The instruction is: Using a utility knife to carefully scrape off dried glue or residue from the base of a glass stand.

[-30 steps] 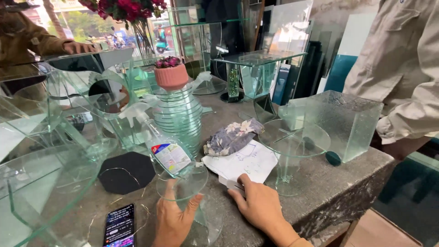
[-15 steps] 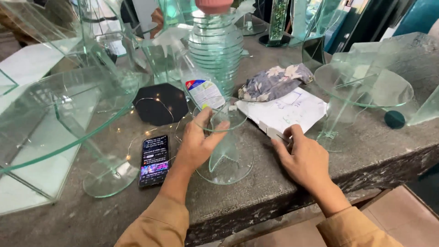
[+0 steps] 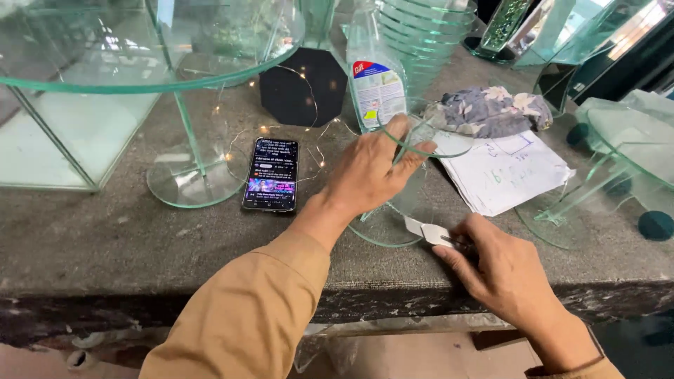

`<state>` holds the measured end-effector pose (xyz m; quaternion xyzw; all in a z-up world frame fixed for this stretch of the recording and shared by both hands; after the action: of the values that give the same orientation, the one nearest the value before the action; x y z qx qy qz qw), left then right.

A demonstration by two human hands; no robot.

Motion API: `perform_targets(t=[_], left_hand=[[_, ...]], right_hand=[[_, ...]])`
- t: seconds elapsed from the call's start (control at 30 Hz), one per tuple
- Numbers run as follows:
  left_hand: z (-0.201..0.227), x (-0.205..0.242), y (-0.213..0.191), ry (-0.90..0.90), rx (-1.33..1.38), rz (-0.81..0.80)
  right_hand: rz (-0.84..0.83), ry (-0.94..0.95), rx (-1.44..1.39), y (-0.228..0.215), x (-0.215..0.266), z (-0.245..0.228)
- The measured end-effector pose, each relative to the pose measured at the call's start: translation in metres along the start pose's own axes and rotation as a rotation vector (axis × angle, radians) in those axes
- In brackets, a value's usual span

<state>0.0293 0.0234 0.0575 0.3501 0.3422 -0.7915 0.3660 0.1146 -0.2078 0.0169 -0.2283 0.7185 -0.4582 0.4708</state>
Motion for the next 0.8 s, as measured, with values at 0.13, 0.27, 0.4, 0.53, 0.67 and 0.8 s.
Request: perform_targets(t=[0.13, 0.27, 0.4, 0.53, 0.67, 0.8], left_hand=[[-0.002, 0.000, 0.001, -0.042, -0.036, -0.016], [0.001, 0.000, -0.001, -0.008, 0.003, -0.010], [-0.003, 0.001, 0.004, -0.005, -0.070, 0.043], [-0.006, 0.002, 0.006, -0.013, -0.080, 0.043], [-0.011, 0.004, 0.009, 0.025, -0.075, 0.085], [-0.006, 0.002, 0.006, 0.038, -0.035, 0.060]], right_hand=[[-0.146, -0.077, -0.076, 0.008, -0.010, -0.023], [-0.173, -0.120, -0.096, 0.010, -0.019, -0.040], [-0.247, -0.149, -0.098, 0.014, -0.026, -0.045], [-0.284, -0.168, -0.109, 0.013, -0.032, -0.049], [-0.252, -0.219, -0.165, 0.008, -0.034, -0.055], [-0.281, -0.223, -0.118, 0.005, -0.040, -0.062]])
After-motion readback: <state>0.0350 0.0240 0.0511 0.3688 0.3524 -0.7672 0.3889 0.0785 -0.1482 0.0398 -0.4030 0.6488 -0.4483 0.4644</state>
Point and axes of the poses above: each hand's wrist, its own x-axis away from the middle knuckle, its own y-axis out of the palm, z = x × y, the point moved 6 cm from there along -x, towards the middle knuckle, and after that the axes turned 11 degrees about z, right-handed, at the moved point
